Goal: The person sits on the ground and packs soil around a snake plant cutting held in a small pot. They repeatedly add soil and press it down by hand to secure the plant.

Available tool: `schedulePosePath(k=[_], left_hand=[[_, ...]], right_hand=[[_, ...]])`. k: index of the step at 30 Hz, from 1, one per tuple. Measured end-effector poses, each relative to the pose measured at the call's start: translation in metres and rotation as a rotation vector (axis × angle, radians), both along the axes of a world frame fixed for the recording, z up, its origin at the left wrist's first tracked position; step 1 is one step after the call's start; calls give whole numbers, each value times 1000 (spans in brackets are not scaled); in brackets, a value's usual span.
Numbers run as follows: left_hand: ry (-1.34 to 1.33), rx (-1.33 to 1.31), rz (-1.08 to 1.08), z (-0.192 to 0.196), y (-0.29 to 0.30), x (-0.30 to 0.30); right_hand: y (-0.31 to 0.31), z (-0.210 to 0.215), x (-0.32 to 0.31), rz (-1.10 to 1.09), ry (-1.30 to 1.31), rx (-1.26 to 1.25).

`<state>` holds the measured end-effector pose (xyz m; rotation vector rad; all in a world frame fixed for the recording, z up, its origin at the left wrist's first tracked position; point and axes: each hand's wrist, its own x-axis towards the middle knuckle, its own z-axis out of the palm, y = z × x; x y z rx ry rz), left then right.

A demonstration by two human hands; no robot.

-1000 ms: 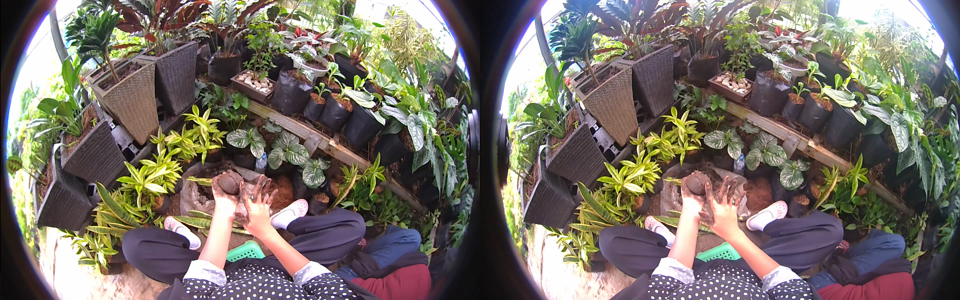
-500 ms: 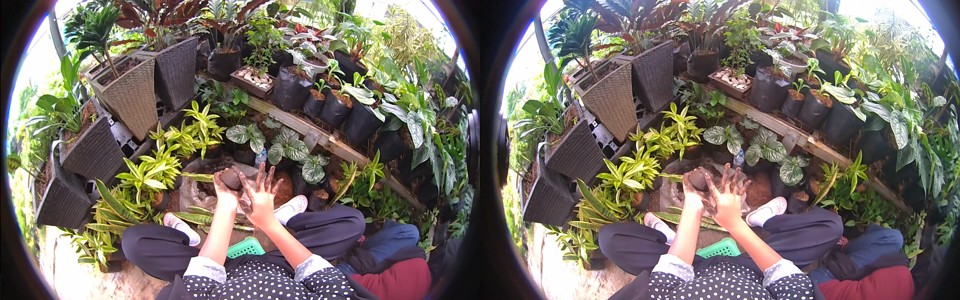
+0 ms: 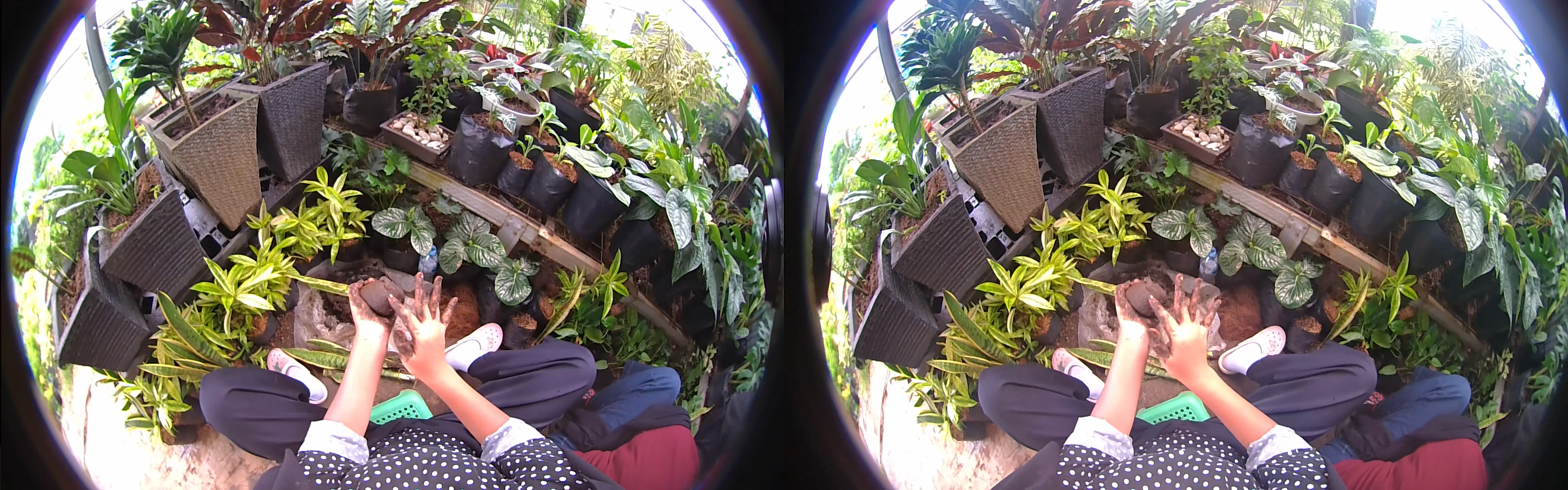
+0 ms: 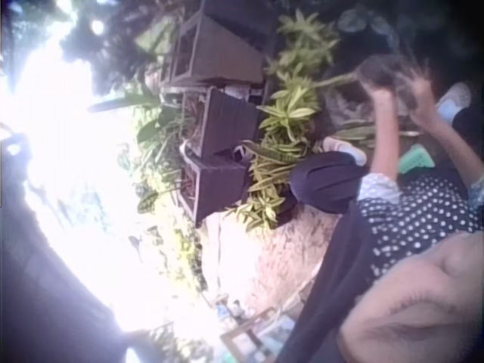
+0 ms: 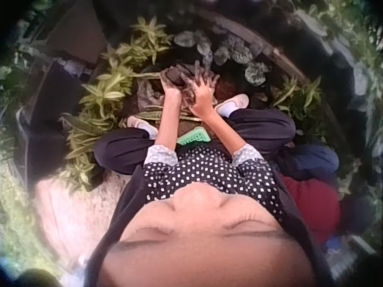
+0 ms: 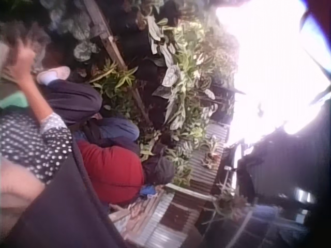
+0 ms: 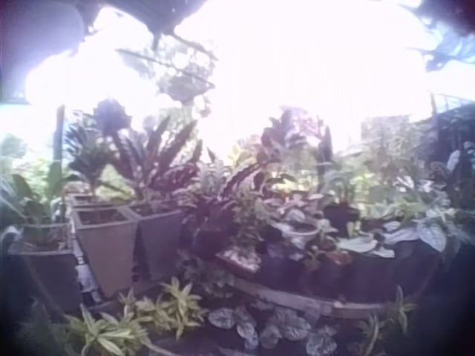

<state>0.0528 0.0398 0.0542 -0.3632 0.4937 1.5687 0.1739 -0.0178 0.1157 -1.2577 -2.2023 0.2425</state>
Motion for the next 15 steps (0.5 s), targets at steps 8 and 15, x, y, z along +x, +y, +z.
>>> schedulePosePath(k=[8,15], left_hand=[[-24,6,-16,12,-10,14],[87,141,-73,11,-10,20]], right_hand=[[12,2,3,-89,93,-2],[17,1,17,-23,187,-59]])
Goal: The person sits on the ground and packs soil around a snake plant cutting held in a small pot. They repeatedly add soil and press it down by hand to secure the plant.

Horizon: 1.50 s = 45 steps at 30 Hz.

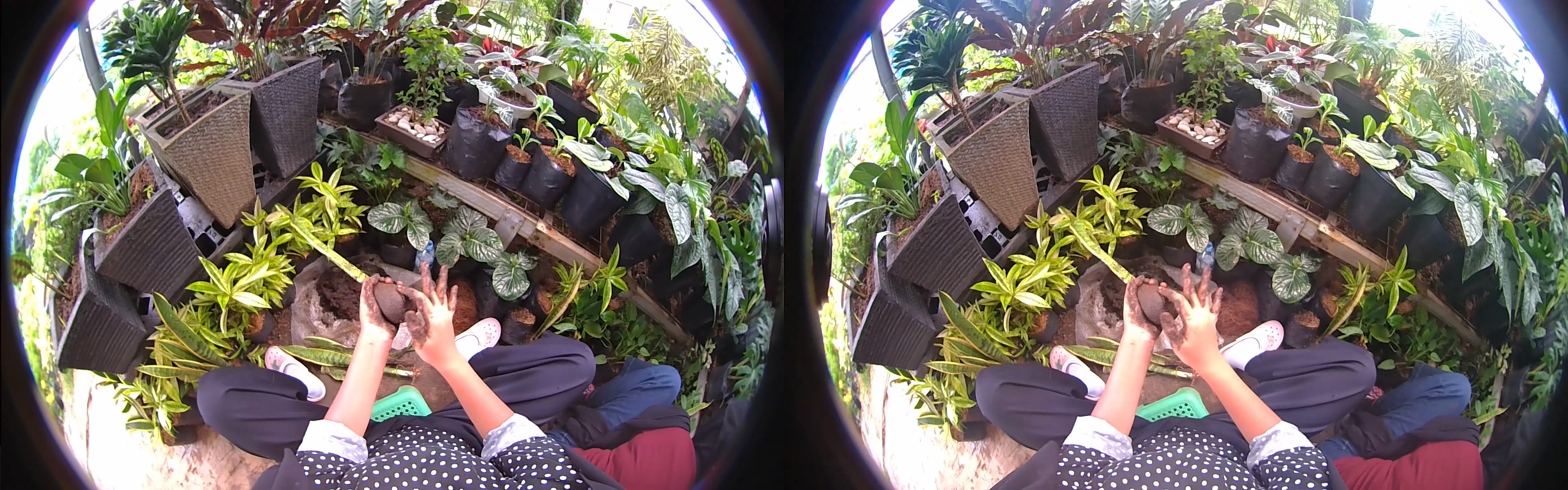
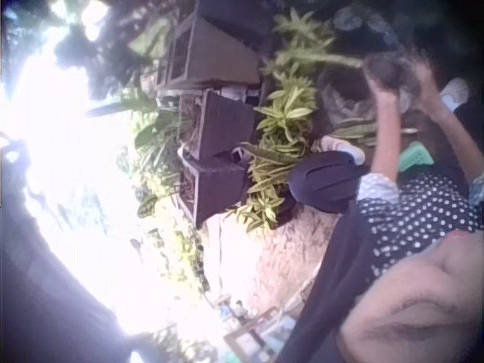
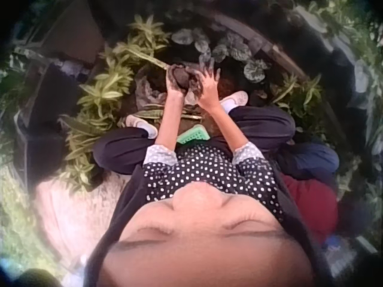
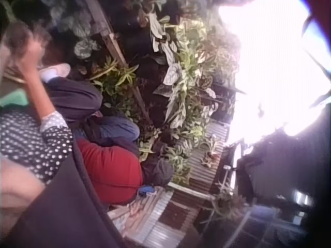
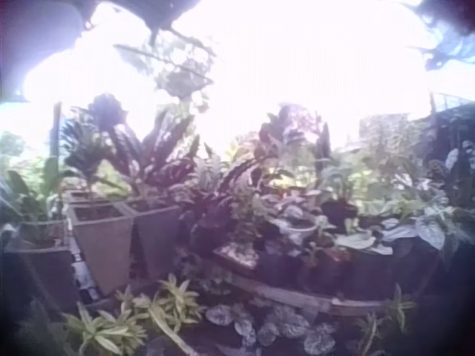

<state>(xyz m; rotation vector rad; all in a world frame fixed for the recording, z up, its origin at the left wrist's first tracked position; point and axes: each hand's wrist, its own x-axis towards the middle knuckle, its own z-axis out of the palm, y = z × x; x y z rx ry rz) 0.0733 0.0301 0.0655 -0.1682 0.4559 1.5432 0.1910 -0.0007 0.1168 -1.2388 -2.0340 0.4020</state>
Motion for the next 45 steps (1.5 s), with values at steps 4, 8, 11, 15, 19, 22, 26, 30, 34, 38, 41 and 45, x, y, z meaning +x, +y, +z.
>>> schedulePosePath(k=[4,8,11,15,19,22,26,30,34,38,41,45], left_hand=[[20,1,-37,-3,4,-6],[48,39,-35,2,4,-11],[104,20,-43,5,4,-18],[103,25,-37,13,3,-21],[91,70,-73,13,1,-28],[106,75,-117,4,0,-25],[142,82,-110,-10,3,-34],[212,103,-134,27,6,-35],[132,228,-49,47,7,-28],[42,209,-55,9,16,-44],[55,35,-191,20,6,-42],[265,1,-84,-15,14,-54]], right_hand=[[-2,0,-1,46,11,-40],[-7,0,-1,29,9,-5],[-14,7,-6,11,-181,55],[-13,-3,-9,59,-55,55],[-4,-9,-14,149,139,142],[11,-30,-30,185,293,278],[31,-23,-48,271,419,431],[22,-17,-64,24,750,238],[6,-12,-74,-2,1114,65],[10,-21,-65,-37,492,411],[30,-28,-58,332,354,532],[30,-32,-68,237,464,434]])
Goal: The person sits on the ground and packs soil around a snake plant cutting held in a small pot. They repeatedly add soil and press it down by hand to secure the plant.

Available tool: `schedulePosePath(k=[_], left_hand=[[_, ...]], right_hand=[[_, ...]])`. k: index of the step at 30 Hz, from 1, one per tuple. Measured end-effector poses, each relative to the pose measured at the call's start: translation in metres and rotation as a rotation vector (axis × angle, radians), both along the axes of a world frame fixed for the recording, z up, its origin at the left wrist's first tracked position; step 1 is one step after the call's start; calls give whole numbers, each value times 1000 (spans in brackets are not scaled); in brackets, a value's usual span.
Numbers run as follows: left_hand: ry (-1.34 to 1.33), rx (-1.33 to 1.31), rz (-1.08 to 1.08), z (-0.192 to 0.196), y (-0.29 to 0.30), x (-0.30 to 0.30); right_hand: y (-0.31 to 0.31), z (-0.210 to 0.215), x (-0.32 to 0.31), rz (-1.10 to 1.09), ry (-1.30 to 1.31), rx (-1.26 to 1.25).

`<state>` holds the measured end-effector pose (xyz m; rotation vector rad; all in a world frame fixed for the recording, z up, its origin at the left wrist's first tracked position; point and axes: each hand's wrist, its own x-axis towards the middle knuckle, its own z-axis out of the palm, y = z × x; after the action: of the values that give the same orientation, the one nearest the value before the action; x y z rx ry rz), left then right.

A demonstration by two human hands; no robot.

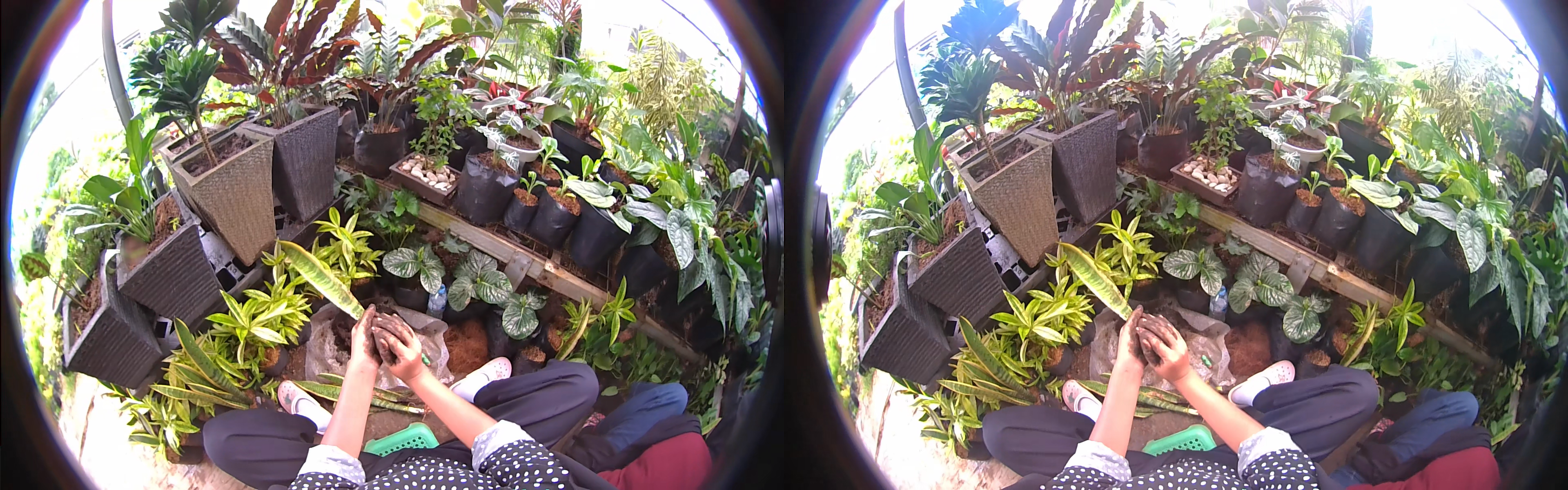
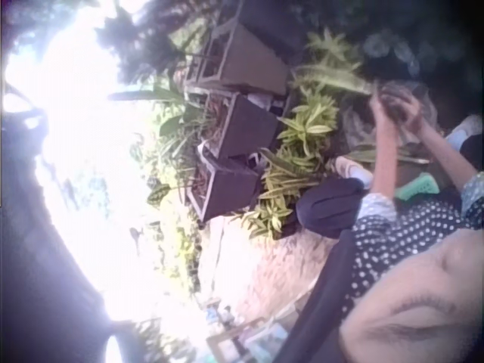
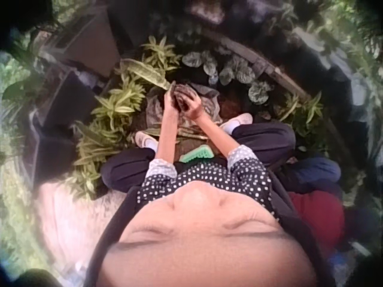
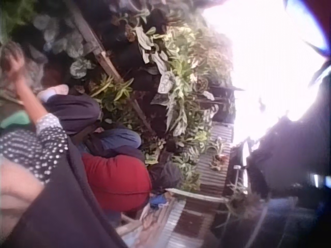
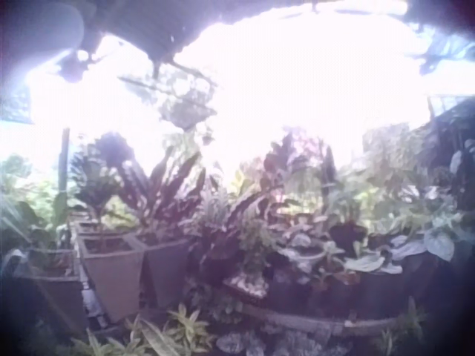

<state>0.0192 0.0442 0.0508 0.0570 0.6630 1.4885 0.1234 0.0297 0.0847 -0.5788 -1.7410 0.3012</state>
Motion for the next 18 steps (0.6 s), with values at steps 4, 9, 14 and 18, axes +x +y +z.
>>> schedulePosePath(k=[4,9,14,18], left_hand=[[-68,134,-36,28,-4,11],[-286,451,-64,23,1,0],[-337,425,-21,-4,-6,7],[-157,294,42,-33,-8,2]], right_hand=[[-19,-1,-15,-93,446,-357],[-29,22,-19,-222,170,-143],[-2,8,-1,29,-163,122],[-3,-6,-4,-33,-86,22]])
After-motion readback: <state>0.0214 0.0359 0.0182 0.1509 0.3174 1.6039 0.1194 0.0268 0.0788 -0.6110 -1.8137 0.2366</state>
